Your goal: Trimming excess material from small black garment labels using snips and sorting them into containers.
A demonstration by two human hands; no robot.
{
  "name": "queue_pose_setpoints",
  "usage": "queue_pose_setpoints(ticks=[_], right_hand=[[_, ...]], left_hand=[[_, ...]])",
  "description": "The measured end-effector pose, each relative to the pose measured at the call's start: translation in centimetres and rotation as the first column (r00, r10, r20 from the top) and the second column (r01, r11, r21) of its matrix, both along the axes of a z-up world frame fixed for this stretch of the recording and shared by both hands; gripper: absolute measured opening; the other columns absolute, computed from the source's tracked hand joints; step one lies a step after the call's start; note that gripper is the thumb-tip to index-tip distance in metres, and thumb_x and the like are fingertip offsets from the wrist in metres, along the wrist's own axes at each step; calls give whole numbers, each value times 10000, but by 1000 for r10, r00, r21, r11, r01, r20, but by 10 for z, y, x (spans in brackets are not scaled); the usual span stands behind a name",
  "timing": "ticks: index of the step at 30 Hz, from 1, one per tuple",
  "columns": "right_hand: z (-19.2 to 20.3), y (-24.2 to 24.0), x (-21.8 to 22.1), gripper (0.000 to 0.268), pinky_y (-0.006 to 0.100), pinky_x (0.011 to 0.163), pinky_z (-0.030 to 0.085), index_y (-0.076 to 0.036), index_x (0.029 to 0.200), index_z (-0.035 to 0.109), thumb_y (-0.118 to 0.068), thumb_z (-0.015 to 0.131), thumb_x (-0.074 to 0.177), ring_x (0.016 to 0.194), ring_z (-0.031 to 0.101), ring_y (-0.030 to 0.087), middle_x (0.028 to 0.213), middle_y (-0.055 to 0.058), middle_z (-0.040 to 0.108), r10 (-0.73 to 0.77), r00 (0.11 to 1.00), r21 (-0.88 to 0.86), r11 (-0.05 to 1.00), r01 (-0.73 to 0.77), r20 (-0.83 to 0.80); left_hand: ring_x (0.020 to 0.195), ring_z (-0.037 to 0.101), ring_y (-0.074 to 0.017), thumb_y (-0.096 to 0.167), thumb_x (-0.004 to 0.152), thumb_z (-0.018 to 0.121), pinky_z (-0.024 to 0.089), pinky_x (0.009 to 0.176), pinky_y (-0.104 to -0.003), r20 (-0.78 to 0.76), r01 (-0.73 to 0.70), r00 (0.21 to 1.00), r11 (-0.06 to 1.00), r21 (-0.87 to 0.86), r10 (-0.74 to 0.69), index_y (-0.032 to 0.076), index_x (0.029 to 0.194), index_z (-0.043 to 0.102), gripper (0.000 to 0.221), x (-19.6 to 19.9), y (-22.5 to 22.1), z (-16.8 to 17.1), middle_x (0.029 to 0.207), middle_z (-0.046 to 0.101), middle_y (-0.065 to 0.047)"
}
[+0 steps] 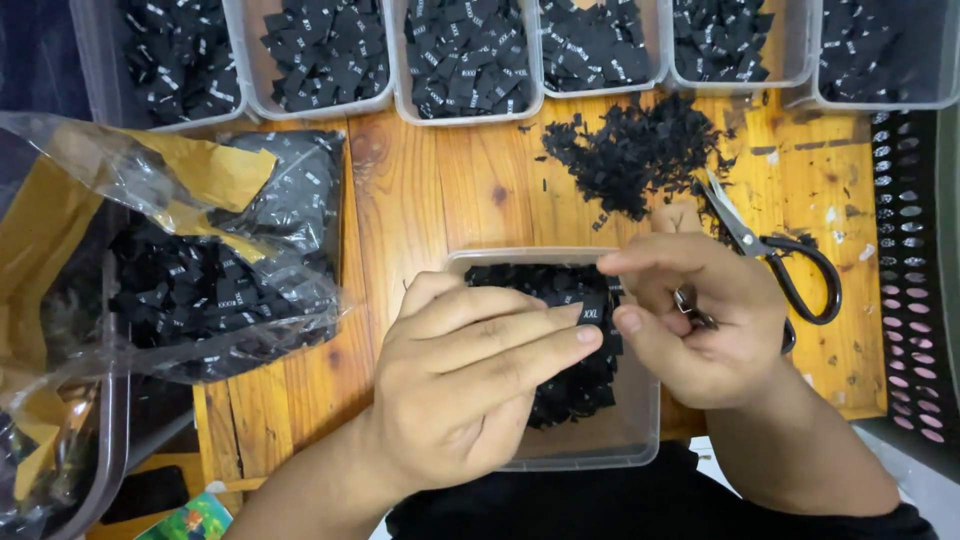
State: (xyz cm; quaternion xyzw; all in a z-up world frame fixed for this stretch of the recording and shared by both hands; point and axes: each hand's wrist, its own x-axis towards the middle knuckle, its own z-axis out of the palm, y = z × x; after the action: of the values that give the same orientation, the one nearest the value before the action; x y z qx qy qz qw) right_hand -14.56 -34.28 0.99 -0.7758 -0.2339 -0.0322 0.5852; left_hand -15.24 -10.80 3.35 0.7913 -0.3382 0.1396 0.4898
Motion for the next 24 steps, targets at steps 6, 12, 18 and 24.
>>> queue_pose_setpoints(ticks=[6, 12, 18, 24], right_hand=[[-1, 0, 1, 184, 227, 602, 324, -30, 1140, 623, -88, 614, 966, 515, 352, 61, 597, -47, 378, 32, 999, 7, 999, -32, 25], [2, 6, -1, 142, 276, 696, 346, -46, 981, 655, -171, 648, 914, 513, 328, 84, 588, -31, 452, -34, 999, -72, 997, 35, 14], [-3, 12, 1, 119, 288, 682, 356, -13, 971, 661, -111, 681, 907, 519, 302, 110, 522, -19, 366, -55, 998, -21, 998, 56, 37], [1, 13, 8, 88, 337, 744, 374, -45, 843, 589, -69, 634, 915, 536, 317, 138, 555, -21, 301, 33, 999, 42, 999, -34, 8]], left_hand=[[1042, 768, -246, 8, 1022, 502, 450, 906, -348, -90, 51, 994, 997, -49, -55, 82, 1194, 722, 289, 0, -1, -1, 1139, 802, -70], [1194, 753, -305, -17, 1012, 479, 436, 991, -368, -130, 47, 990, 998, -47, -53, 73, 1287, 670, 346, -3, -1, -7, 1224, 780, -76], [1228, 740, -272, 24, 1022, 433, 351, 941, -375, -45, 48, 998, 997, 59, -45, 91, 1323, 657, 381, -2, -1, -5, 1274, 775, -51], [1210, 747, -257, 47, 1038, 417, 342, 902, -371, 34, 14, 999, 994, 110, -18, 61, 1305, 675, 371, -3, -2, -2, 1313, 745, -101]])
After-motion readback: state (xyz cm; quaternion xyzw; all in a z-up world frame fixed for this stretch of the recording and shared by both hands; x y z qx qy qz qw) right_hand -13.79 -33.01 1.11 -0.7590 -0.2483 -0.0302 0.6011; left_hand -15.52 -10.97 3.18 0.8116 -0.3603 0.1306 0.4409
